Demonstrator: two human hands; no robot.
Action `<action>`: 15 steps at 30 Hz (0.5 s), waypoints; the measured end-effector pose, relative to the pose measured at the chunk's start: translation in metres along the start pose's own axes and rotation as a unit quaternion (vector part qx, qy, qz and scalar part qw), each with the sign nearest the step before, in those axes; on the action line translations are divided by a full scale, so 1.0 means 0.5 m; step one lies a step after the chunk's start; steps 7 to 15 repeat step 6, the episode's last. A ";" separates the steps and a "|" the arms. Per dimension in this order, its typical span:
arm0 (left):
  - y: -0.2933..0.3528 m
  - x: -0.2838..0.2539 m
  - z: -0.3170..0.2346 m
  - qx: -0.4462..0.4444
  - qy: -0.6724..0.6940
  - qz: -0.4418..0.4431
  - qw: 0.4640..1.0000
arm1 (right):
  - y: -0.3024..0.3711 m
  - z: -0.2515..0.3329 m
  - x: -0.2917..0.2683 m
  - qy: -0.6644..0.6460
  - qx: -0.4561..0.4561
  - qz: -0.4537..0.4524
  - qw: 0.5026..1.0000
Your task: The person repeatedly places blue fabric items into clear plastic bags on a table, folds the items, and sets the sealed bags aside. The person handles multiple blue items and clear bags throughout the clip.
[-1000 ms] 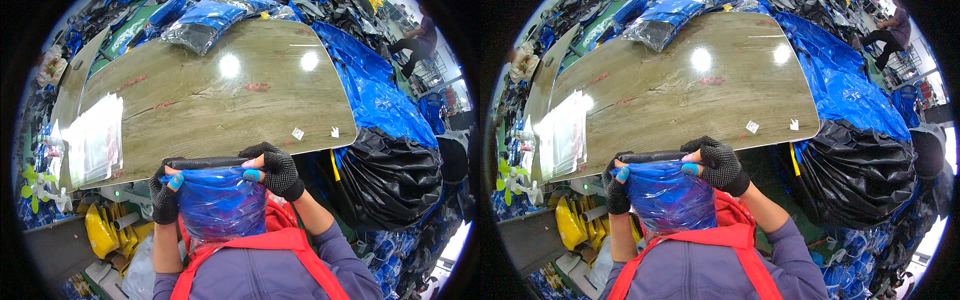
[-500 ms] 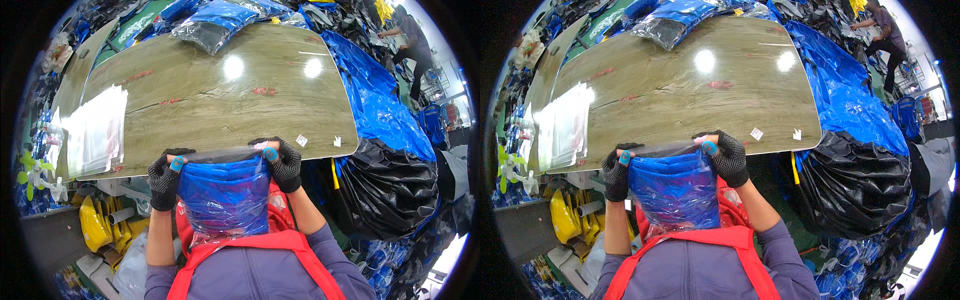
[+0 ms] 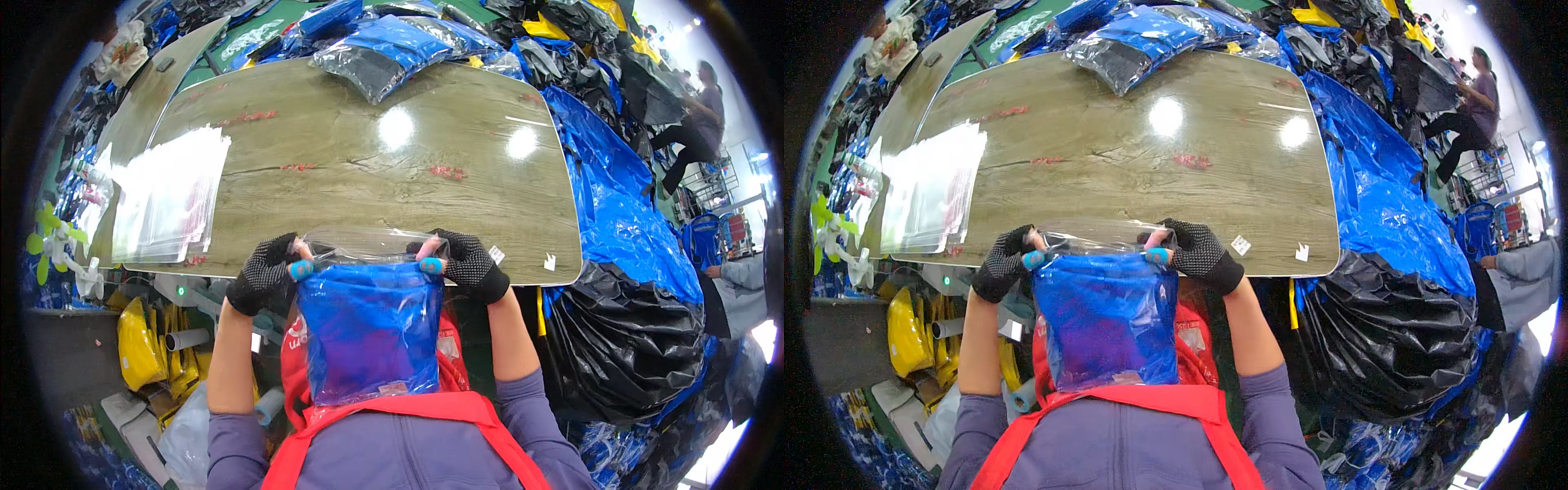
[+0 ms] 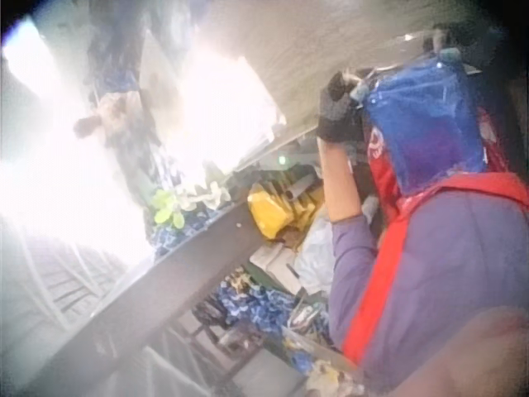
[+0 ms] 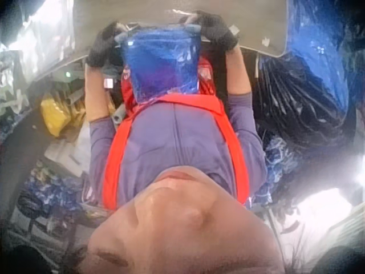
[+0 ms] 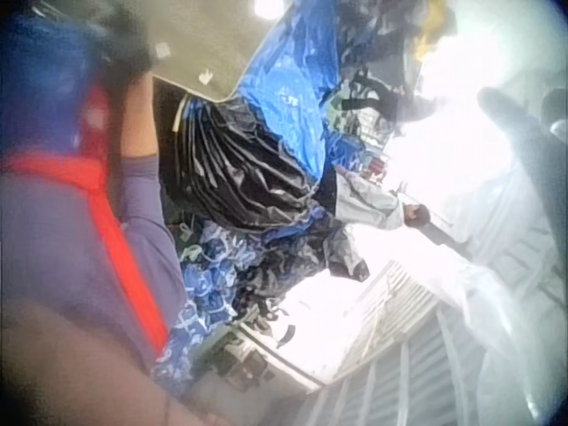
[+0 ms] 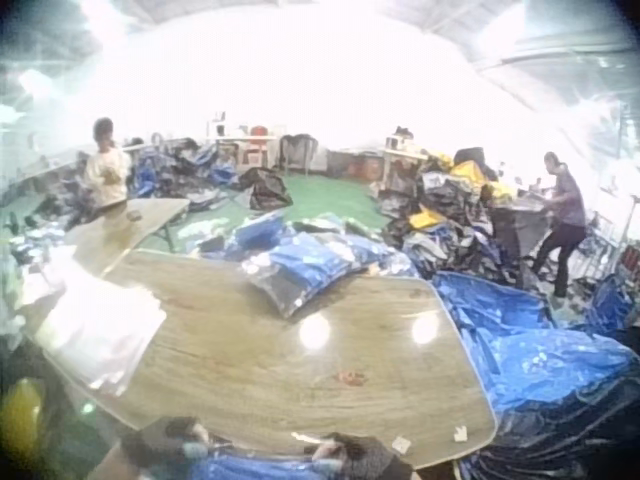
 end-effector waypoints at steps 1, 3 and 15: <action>0.006 0.002 0.010 0.005 0.014 -0.027 1.000 | 0.006 -0.012 0.007 0.062 0.000 -0.051 0.997; 0.005 0.009 0.033 -0.011 -0.065 -0.080 0.995 | -0.014 -0.028 0.005 0.067 -0.018 -0.222 0.973; -0.044 -0.004 0.038 -0.030 -0.048 -0.069 0.996 | -0.044 -0.031 -0.016 -0.024 0.040 -0.291 0.956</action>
Point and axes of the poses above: each hand's wrist, its own y-axis away from the middle knuckle, its own x-axis out of the palm, z = x × y, the point moved 4 cm from there along -y, towards the middle knuckle, and after that the axes turned 9 degrees about x, right-handed, at the moved point
